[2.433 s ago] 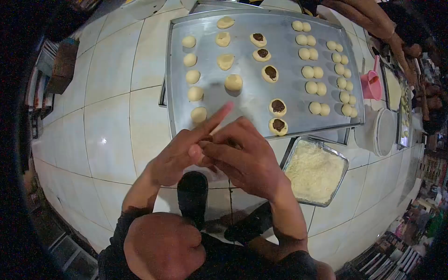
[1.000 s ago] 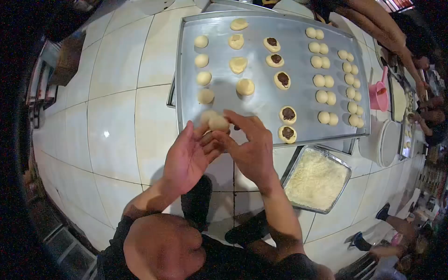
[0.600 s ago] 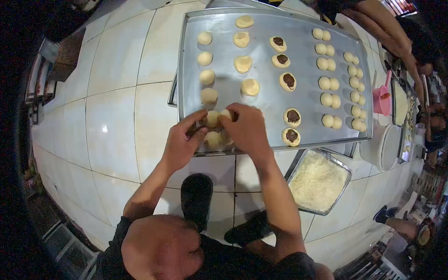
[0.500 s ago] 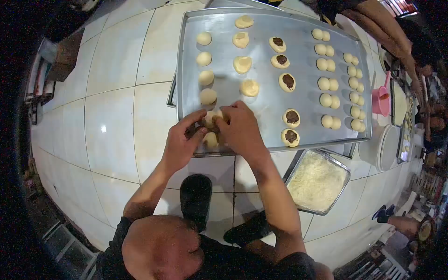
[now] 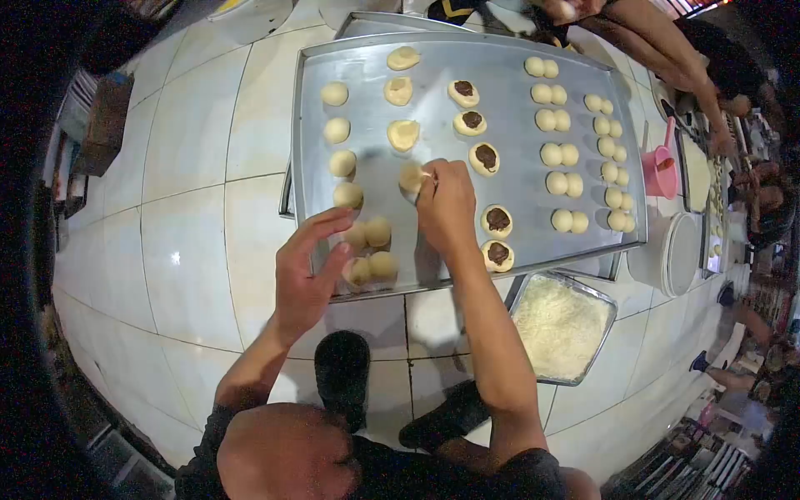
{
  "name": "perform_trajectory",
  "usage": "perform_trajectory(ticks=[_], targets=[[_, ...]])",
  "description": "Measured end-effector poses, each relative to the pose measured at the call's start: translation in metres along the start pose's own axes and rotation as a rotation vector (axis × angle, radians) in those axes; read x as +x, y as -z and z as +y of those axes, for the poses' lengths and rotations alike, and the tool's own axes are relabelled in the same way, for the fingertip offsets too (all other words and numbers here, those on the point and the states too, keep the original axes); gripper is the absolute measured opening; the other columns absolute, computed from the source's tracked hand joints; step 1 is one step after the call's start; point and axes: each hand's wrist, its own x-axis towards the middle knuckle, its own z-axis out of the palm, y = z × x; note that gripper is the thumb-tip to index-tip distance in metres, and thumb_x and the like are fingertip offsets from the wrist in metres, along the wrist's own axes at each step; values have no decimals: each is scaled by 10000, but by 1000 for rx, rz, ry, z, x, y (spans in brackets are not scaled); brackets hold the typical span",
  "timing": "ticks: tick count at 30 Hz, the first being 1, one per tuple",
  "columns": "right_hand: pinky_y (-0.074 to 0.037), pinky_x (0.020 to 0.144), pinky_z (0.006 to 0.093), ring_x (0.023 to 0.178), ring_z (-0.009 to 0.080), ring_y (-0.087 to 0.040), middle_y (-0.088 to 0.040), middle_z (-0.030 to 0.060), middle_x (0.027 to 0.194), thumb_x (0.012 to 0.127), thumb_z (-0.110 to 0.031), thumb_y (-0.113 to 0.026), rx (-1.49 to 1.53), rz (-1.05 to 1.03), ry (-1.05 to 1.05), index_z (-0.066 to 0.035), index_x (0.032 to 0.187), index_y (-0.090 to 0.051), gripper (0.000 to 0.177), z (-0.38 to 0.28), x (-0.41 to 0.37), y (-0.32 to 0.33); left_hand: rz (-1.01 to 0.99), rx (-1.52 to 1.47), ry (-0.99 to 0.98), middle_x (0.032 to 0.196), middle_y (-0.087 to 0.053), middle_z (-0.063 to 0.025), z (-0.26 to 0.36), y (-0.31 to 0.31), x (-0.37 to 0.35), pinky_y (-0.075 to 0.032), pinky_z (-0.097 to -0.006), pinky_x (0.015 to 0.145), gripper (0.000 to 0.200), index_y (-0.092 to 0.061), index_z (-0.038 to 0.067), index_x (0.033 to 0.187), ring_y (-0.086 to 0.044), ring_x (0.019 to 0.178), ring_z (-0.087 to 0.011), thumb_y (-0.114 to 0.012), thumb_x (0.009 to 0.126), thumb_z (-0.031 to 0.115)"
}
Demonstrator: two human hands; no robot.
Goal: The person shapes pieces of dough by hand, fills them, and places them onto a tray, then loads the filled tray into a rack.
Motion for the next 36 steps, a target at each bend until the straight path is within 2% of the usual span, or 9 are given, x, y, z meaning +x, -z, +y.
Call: perform_trajectory(ticks=[3, 7, 18, 22, 23, 25, 27, 33, 36], targets=[[-520, 789, 299, 869, 169, -624, -698, 135, 1031, 955, -51, -601, 79, -33, -4, 29, 1191, -648, 254, -12, -13, 4, 8, -73, 19, 1312, -645, -146, 1, -1, 0, -470, -338, 1025, 297, -656, -40, 1226, -619, 1171, -254, -634, 935, 16], [-514, 830, 285, 859, 160, -627, -698, 98, 1021, 963, -19, -592, 969, -160, -219, 9, 1146, -655, 196, -34, -49, 26, 142, -574, 347, 1303, -645, -146, 10, -23, 4, -498, -333, 1050, 289, -623, -35, 1276, -629, 1143, -207, -590, 1033, 117], [-518, 869, 260, 914, 134, -631, -697, 86, 1047, 988, -24, -611, 1161, -82, -224, 1, 1193, -628, 207, -49, -79, 31, 106, -733, 439, 1257, -671, -156, 10, -25, -3, -561, -299, 963, 373, -563, -41, 1386, -679, 1039, -210, -575, 1036, 87], [-527, 881, 281, 946, 156, -640, -690, 96, 1092, 985, -31, -626, 1563, 48, -536, -5, 1219, -621, 236, -48, -80, 40, 222, -983, 507, 1291, -662, -185, 13, -16, -4, -565, -300, 945, 425, -553, -40, 1403, -670, 1091, -219, -629, 993, 43], [-534, 896, 305, 988, 180, -646, -683, 121, 1154, 981, -34, -631, 1472, 101, -412, -4, 1219, -622, 240, -57, -82, 40, 222, -983, 506, 1291, -662, -185, 18, -15, -5, -565, -300, 945, 425, -553, -40, 1403, -670, 1091, -219, -629, 993, 43], [-541, 911, 329, 1029, 204, -651, -676, 146, 1216, 977, -36, -636, 1378, 147, -289, -3, 1218, -622, 244, -85, -91, 42, 159, -485, 308, 1211, -692, -157, 41, -16, -13, -565, -283, 868, 364, -613, -29, 1333, -675, 993, -197, -638, 973, 26], [-539, 949, 375, 1113, 268, -642, -640, 187, 1330, 951, -49, -658, 383, 285, 301, -1, 1238, -621, 293, -104, -101, 43, 93, 11, 108, 1131, -723, -130, 57, -18, -18, -566, -267, 790, 311, -674, -19, 1262, -679, 894, -175, -646, 954, 9], [-520, 1000, 420, 1169, 314, -629, -608, 198, 1401, 891, -44, -713, 66, 354, 671, -7, 1290, -601, 416, -88, -102, 30, 150, -50, -81, 1165, -719, -146, 63, -24, -13, -534, -254, 764, 374, -671, -10, 1281, -665, 878, -175, -682, 907, 0], [-495, 982, 408, 1101, 307, -607, -604, 204, 1377, 866, -56, -739, 183, 258, 629, -38, 1343, -552, 512, -81, -110, 33, 227, -485, 17, 1169, -722, -141, 62, -39, -11, -513, -242, 747, 404, -666, -9, 1296, -654, 855, -171, -704, 897, 42]])
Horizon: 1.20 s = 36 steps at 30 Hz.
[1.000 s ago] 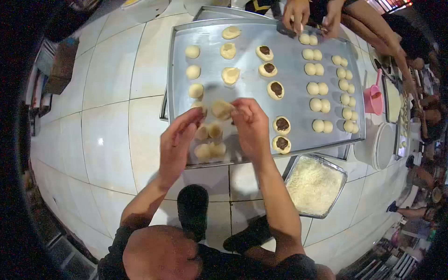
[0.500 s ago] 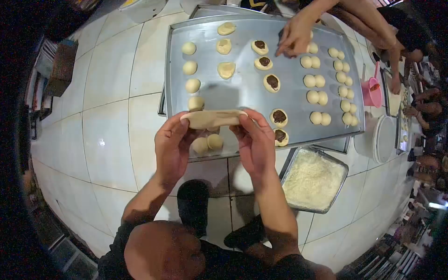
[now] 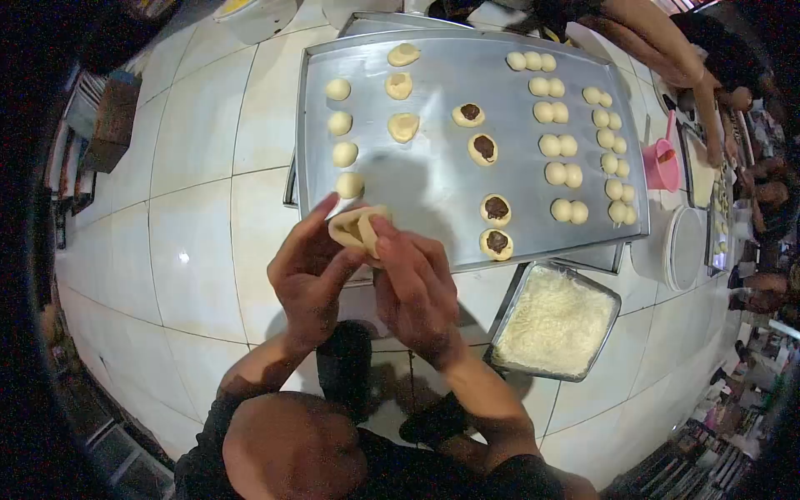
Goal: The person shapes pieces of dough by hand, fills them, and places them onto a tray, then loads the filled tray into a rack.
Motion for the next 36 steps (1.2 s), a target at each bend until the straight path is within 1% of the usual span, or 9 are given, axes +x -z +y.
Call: perform_trajectory(ticks=[2, 7, 11, 12, 16, 21, 26, 32, 36], targets=[[-487, 977, 404, 1078, 305, -600, -602, 206, 1369, 858, -60, -747, 43, -18, -24, -49, 1361, -536, 546, 1, 2, 9, 34, -141, 44, 1170, -723, -140, -2, 1, 0, -505, -238, 741, 415, -664, -8, 1301, -650, 847, -169, -711, 894, 55], [-518, 859, 353, 982, 231, -609, -656, 162, 1234, 808, 53, -763, 113, -231, -58, -29, 1157, -664, 371, 1, 35, 45, -261, 183, -112, 1182, -718, -128, -3, 20, 4, -506, -252, 761, 425, -638, -11, 1338, -647, 867, -165, -700, 935, 111], [-489, 809, 307, 923, 187, -565, -645, 109, 1166, 814, 34, -766, 1217, -2, -715, -47, 1007, -722, 214, 1, 39, 29, -480, 240, -379, 1204, -700, -109, 4, 9, 7, -493, -263, 778, 423, -611, -11, 1374, -621, 883, -151, -656, 982, 142], [-489, 809, 307, 923, 187, -565, -645, 109, 1166, 814, 34, -766, 1218, -2, -716, -47, 1007, -722, 214, 2, 37, 28, -480, 241, -378, 1204, -700, -109, 7, 9, 6, -493, -263, 778, 423, -611, -11, 1374, -621, 883, -151, -656, 982, 142], [-500, 780, 289, 915, 165, -582, -634, 68, 1178, 808, 20, -774, 915, -36, -565, -56, 970, -750, 181, 8, 23, 21, -345, 189, 217, 1197, -676, -91, 18, 12, -3, -470, -257, 806, 418, -563, -8, 1427, -583, 911, -139, -563, 1038, 145], [-491, 710, 262, 865, 155, -594, -633, 52, 1176, 813, 21, -767, 407, -243, -248, -44, 1016, -754, 213, -3, 30, 34, -298, -8, 294, 1146, -670, -79, 16, 11, -8, -450, -241, 830, 434, -499, 7, 1487, -557, 917, -131, -462, 1077, 145], [-475, 656, 251, 809, 150, -594, -639, 56, 1144, 827, 22, -758, 465, -383, -478, -41, 1030, -752, 212, -10, 35, 47, -460, 107, 377, 1200, -627, -93, 24, 17, -7, -444, -254, 852, 485, -379, 30, 1565, -555, 966, -148, -395, 1104, 177], [-470, 657, 262, 779, 153, -586, -661, 57, 1071, 826, -1, -771, 352, -421, -276, -44, 1025, -755, 204, -13, 40, 51, -389, 3, 225, 1361, -558, -138, 11, 18, 7, -449, -262, 878, 526, -295, 55, 1603, -572, 1061, -174, -405, 1105, 182], [-444, 632, 258, 728, 146, -562, -676, 44, 990, 764, 29, -801, 309, -408, -243, -31, 966, -764, 213, -8, 39, 45, -597, -306, 628, 1504, -462, -179, 24, 21, 24, -471, -286, 945, 547, -280, 72, 1606, -571, 1168, -187, -439, 1096, 191]])
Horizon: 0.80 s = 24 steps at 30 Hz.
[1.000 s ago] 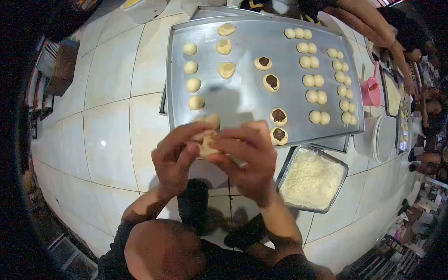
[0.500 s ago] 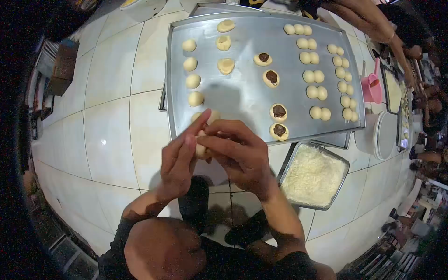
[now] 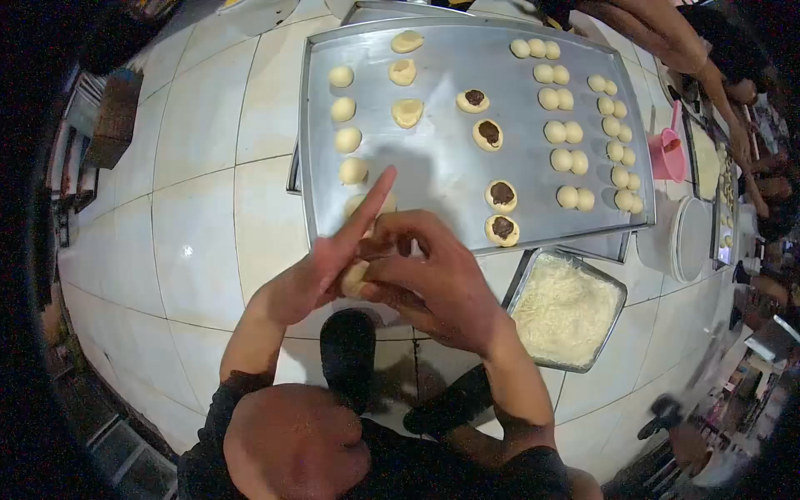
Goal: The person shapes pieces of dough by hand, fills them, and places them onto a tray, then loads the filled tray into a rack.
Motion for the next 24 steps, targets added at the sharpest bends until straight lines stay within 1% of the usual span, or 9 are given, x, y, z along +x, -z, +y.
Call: perform_trajectory(ticks=[1, 5, 6, 10, 11, 15, 16, 20, 24], targets=[[-444, 632, 258, 728, 146, -562, -676, 44, 990, 764, 29, -801, -3, 1, 0, -31, 966, -764, 213, -1, 0, 0, -3, 0, -1, 1504, -462, -179, 0, -1, 1, -471, -286, 945, 547, -280, 72, 1606, -571, 1168, -187, -439, 1096, 191], [-463, 658, 264, 745, 158, -553, -665, 54, 997, 823, -16, -775, 400, 187, -379, -50, 1050, -757, 229, -6, -5, -3, 159, -540, -140, 1501, -495, -205, -11, -11, 4, -482, -347, 1061, 544, -304, 83, 1592, -543, 1304, -246, -461, 1085, 198], [-463, 658, 264, 745, 158, -553, -665, 54, 997, 823, -16, -775, 397, 189, -378, -50, 1050, -757, 229, -5, -4, -4, 156, -541, -140, 1501, -495, -205, -16, -11, 3, -482, -347, 1061, 544, -304, 83, 1592, -543, 1304, -246, -461, 1085, 198], [-456, 646, 258, 716, 150, -534, -663, 58, 991, 835, -10, -767, -59, 277, -151, -42, 1037, -752, 205, 4, -3, -16, 235, -35, -257, 1516, -482, -195, -43, -6, -3, -481, -367, 1092, 514, -379, 82, 1552, -508, 1366, -274, -518, 1058, 111], [-456, 646, 258, 716, 150, -534, -663, 58, 991, 835, -10, -767, -59, 277, -149, -42, 1037, -752, 205, 6, -2, -16, 236, -34, -258, 1516, -482, -195, -42, -6, -3, -481, -367, 1092, 514, -379, 82, 1552, -508, 1366, -274, -518, 1058, 111], [-451, 619, 254, 683, 136, -528, -664, 68, 964, 838, 7, -756, -231, 268, 156, -38, 1027, -753, 194, 12, 8, -15, 284, -379, -217, 1519, -493, -148, -31, -9, -4, -497, -310, 1061, 508, -458, 43, 1486, -512, 1353, -219, -575, 998, -33], [-451, 619, 254, 683, 136, -528, -664, 68, 964, 838, 7, -756, -230, 265, 156, -38, 1027, -753, 194, 13, 8, -16, 287, -380, -219, 1519, -493, -148, -31, -10, -5, -497, -310, 1061, 508, -458, 43, 1486, -512, 1353, -219, -575, 998, -33], [-442, 602, 245, 695, 127, -528, -664, 62, 974, 832, 21, -754, 306, 274, -202, -43, 1026, -763, 205, 14, 3, -23, 357, -291, -304, 1472, -540, -140, -35, -19, -6, -519, -294, 1037, 432, -513, 34, 1428, -597, 1240, -201, -585, 1004, -5], [-440, 604, 242, 712, 122, -526, -664, 58, 960, 826, 27, -755, 162, 251, -203, -47, 1032, -764, 219, 8, 12, -20, 412, -263, -294, 1457, -546, -159, -27, -5, 0, -515, -322, 1055, 419, -486, 32, 1447, -598, 1238, -214, -562, 1044, 112]])
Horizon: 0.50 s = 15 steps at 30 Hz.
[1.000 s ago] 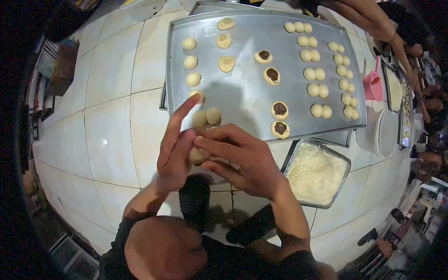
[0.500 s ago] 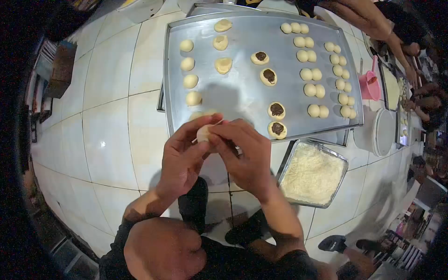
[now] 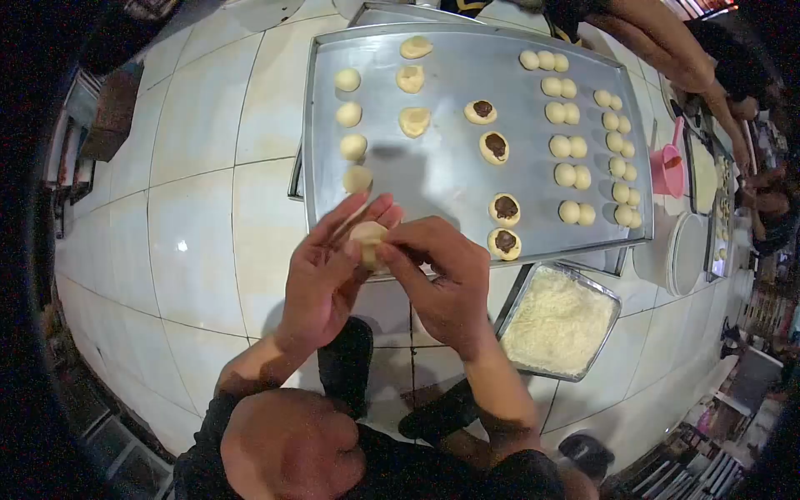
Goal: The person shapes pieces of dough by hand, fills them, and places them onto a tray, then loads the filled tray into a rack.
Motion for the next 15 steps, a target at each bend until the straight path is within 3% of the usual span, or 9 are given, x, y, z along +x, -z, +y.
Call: perform_trajectory(ticks=[7, 11, 12, 15], targets=[[-457, 638, 255, 747, 131, -546, -680, 52, 948, 807, 26, -772, -282, -31, 191, -47, 1052, -756, 255, 6, 23, -9, 46, -213, 191, 1341, -625, -104, 1, 29, 15, -515, -314, 1044, 374, -524, 12, 1398, -611, 1202, -176, -583, 1045, 122], [-469, 665, 269, 760, 137, -562, -695, 53, 952, 772, -6, -808, 228, -38, -157, -49, 1109, -746, 346, 29, 13, -14, -33, -209, 258, 1293, -646, -99, -2, 40, 6, -521, -295, 1021, 389, -531, -14, 1390, -610, 1188, -156, -580, 1056, 180], [-469, 665, 269, 760, 137, -562, -695, 53, 952, 772, -6, -808, 233, -44, -161, -49, 1109, -746, 346, 30, 12, -18, -25, -210, 256, 1293, -646, -99, -2, 43, 3, -521, -295, 1021, 389, -531, -14, 1390, -610, 1188, -156, -580, 1056, 180], [-439, 693, 228, 783, 119, -555, -705, 52, 974, 749, 12, -811, -159, -14, -74, -42, 1134, -734, 396, 29, 20, -25, -14, -445, 310, 1392, -591, -156, -3, 48, 4, -475, -333, 1093, 453, -472, -2, 1463, -599, 1226, -201, -545, 1069, 209]])
